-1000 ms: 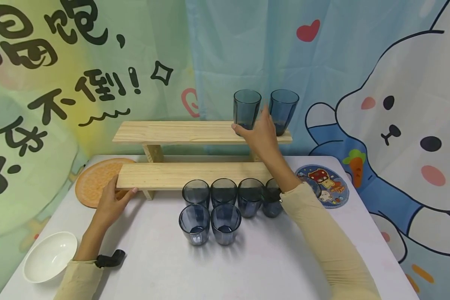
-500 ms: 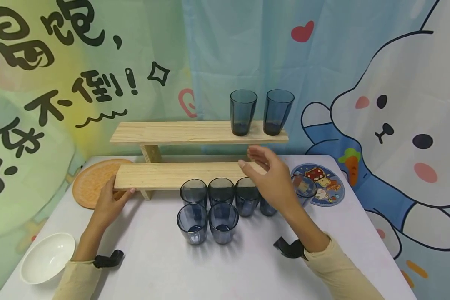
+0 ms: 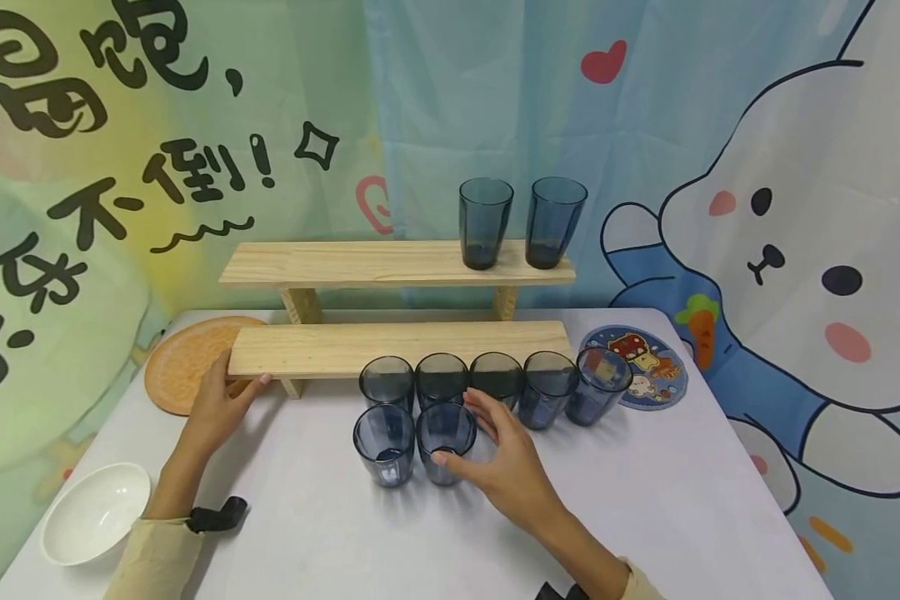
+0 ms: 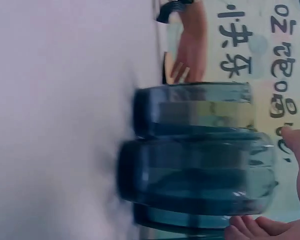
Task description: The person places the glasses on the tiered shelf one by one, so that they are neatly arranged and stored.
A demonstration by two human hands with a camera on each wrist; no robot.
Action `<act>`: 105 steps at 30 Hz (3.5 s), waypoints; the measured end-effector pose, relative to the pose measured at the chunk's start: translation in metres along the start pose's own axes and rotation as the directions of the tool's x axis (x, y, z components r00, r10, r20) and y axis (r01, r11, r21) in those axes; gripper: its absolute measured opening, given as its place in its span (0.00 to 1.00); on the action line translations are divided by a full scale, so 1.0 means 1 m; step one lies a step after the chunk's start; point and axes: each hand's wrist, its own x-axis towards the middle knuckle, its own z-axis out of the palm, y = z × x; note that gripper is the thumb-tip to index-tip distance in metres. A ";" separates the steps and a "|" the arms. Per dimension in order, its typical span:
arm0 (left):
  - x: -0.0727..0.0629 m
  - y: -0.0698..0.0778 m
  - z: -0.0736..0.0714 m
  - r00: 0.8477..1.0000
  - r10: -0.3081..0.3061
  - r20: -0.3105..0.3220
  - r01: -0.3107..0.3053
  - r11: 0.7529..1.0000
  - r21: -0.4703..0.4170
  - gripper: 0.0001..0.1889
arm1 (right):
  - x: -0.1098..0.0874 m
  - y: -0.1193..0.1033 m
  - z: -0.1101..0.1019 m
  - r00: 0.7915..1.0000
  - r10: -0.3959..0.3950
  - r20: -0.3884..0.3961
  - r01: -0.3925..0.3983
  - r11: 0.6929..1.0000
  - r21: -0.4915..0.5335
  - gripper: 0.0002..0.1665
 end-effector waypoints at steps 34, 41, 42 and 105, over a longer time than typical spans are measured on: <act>0.002 -0.005 0.001 0.999 0.042 -0.012 -0.043 0.999 -0.030 0.40 | 0.003 0.022 0.016 0.997 -0.073 -0.039 0.069 0.993 -0.100 0.53; 0.002 -0.005 0.000 0.999 0.032 -0.001 -0.032 0.999 -0.033 0.40 | 0.002 0.010 0.011 0.998 -0.061 -0.016 0.059 0.994 -0.093 0.53; 0.002 -0.005 0.000 1.000 0.031 -0.001 -0.032 0.999 -0.033 0.41 | 0.002 0.007 0.009 0.998 -0.059 -0.011 0.058 0.994 -0.088 0.53; 0.002 -0.004 0.001 0.999 0.049 -0.009 -0.050 0.999 -0.021 0.40 | 0.249 -0.136 -0.008 0.935 -0.184 -0.302 0.152 0.980 -0.126 0.29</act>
